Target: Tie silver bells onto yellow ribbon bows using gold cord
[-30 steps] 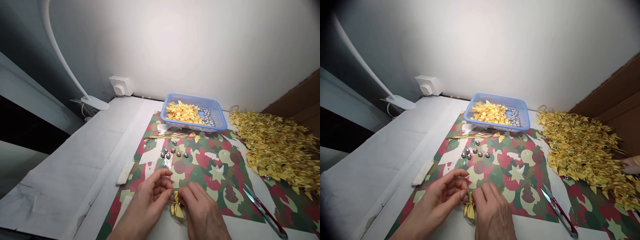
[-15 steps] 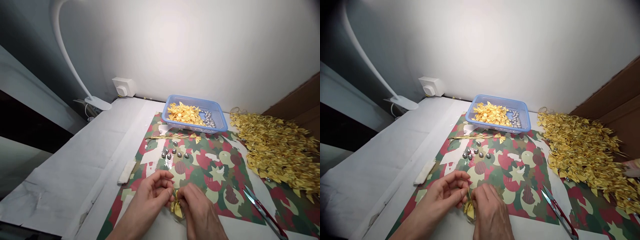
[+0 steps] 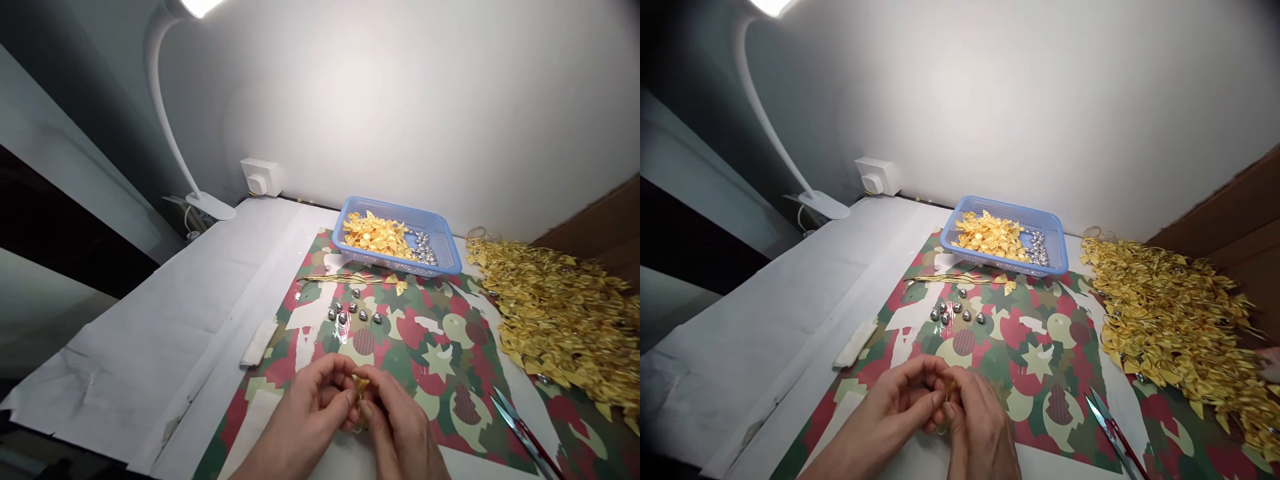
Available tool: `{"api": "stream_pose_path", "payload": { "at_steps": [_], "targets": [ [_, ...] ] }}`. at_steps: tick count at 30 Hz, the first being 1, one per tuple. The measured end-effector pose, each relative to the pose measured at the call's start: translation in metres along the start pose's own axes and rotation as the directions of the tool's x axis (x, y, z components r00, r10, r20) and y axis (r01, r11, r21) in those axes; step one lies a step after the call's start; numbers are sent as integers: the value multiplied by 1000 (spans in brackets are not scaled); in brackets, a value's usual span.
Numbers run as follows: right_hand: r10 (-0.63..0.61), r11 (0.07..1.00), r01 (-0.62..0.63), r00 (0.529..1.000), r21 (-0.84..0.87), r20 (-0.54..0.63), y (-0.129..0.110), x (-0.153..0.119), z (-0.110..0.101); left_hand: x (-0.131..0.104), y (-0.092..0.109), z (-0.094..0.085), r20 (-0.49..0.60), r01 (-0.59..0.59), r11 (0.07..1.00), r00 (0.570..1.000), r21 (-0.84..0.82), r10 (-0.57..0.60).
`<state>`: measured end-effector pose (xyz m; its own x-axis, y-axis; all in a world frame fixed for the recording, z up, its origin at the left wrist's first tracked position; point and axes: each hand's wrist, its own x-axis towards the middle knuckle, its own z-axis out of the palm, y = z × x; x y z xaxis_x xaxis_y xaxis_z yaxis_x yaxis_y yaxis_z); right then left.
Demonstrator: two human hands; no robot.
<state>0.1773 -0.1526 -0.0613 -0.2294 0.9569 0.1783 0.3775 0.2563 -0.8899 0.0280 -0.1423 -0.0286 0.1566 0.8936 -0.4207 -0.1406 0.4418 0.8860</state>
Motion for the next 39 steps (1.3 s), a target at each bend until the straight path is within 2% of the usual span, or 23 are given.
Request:
{"api": "stream_pose_path", "payload": {
  "at_steps": [5, 8, 11, 16, 21, 30, 35, 39],
  "targets": [
    [28, 996, -34, 998, 88, 63, -2, 5, -7, 0, 0, -1, 22, 2, 1000, 1000, 18, -3],
    [50, 994, -51, 999, 92, 13, -2, 7, -11, -2, 6, -3, 16, 35, 998, 999, 43, -36],
    [87, 996, -86, 994, 9, -66, 2, 6, -12, -4, 9, -4, -1, 58, 996, 998, 73, -58],
    [112, 992, -117, 988, -39, -103, 5, 5, -10, -8, 4, -2, 31, 17, 993, 999, 120, -21],
    [138, 990, -141, 986, -24, -97, 4, 5, -12, -8, 1, 0, 56, 1, 963, 998, 269, -17],
    [94, 995, -92, 992, 35, -81, 3, 2, -11, 4, 23, 3, 36, -7, 829, 999, 559, -15],
    [85, 992, -72, 988, 103, -132, 1, -1, -9, 11, 27, -2, 152, 34, 844, 979, 535, -136],
    [140, 971, -110, 982, 210, -131, 1, 1, -10, 12, 26, -3, 150, 52, 881, 979, 471, -137]
  ]
}}
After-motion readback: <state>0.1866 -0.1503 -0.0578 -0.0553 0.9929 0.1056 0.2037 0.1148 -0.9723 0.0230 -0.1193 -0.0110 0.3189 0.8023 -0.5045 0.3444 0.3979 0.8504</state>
